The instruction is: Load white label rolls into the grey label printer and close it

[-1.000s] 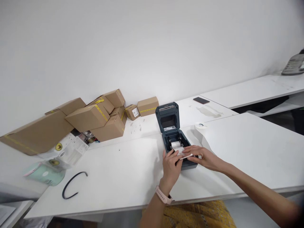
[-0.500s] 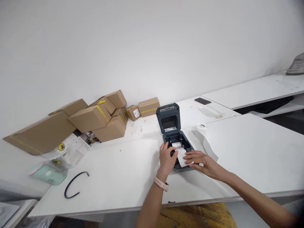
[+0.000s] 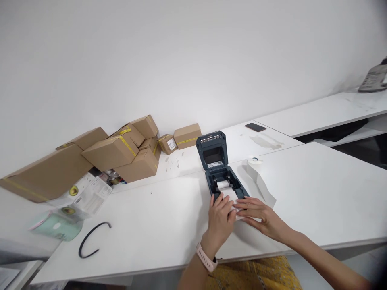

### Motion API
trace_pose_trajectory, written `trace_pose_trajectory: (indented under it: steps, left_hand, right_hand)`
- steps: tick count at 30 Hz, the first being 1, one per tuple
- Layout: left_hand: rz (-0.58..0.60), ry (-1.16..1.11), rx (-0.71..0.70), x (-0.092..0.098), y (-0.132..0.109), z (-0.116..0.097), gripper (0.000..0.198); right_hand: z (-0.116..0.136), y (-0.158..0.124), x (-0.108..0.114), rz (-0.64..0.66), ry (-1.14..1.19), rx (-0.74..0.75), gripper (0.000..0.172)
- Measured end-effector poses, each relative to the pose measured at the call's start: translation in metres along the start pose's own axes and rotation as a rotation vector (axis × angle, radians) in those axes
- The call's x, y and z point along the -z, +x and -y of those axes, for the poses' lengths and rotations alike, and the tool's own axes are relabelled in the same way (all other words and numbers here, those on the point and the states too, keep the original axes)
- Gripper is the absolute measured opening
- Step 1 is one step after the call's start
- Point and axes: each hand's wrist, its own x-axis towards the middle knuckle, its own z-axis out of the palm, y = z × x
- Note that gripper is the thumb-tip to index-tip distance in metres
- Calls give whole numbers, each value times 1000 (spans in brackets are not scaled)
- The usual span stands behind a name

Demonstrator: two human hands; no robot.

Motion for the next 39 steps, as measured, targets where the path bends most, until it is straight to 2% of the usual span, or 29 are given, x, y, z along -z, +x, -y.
trace_pose_trajectory:
  steps: [4, 6, 9, 11, 13, 16, 20, 22, 24, 26, 27, 29, 32, 35, 37, 39]
  left_hand:
    - [-33, 29, -47, -7, -20, -2, 48]
    - [-50, 48, -80, -10, -25, -3, 58]
    - [-78, 110, -113, -11, -28, -4, 66]
    - [-102, 148, -116, -11, -28, -5, 62]
    - [-121, 164, -114, -11, -26, -5, 57]
    - [-145, 156, -110, -9, -21, -5, 48]
    - [-155, 130, -99, -5, -16, -6, 39]
    - [-154, 122, -108, -4, -15, -5, 39]
    - [-150, 123, -139, -6, -16, -3, 42]
    - [-163, 139, -174, -10, -18, -1, 38]
    - [-179, 151, -185, -12, -18, 0, 31]
    - [-227, 173, -200, -17, -18, 1, 22]
    - [-317, 178, -225, -23, -15, -2, 22]
    - [-391, 165, -242, -27, -15, -6, 22]
    - [-418, 171, -250, -29, -17, -8, 22]
    - [-440, 190, -258, -32, -21, -9, 24]
  right_hand:
    - [7, -2, 6, -13, 107, -58, 23]
    - [5, 5, 15, -85, 208, -145, 26]
    - [-11, 35, 31, -279, 215, -275, 33]
    - [-28, 65, 38, -337, 124, -259, 33]
    - [-43, 97, 38, -302, 77, -185, 30]
    - [-57, 129, 24, -201, 103, -124, 27]
    - [-62, 136, 3, -153, 157, -141, 26]
    - [-61, 131, 2, -253, 172, -168, 28]
    - [-59, 131, 13, -468, 160, -215, 30]
    - [-55, 138, 32, -698, 104, -244, 33]
    - [-53, 145, 44, -774, 68, -241, 37]
    - [-49, 164, 67, -826, 22, -202, 45]
    - [-44, 202, 92, -744, 42, -172, 55]
    - [-41, 238, 105, -585, 213, -245, 59]
    - [-39, 254, 109, -441, 365, -319, 59]
    - [-36, 257, 109, -348, 438, -356, 56]
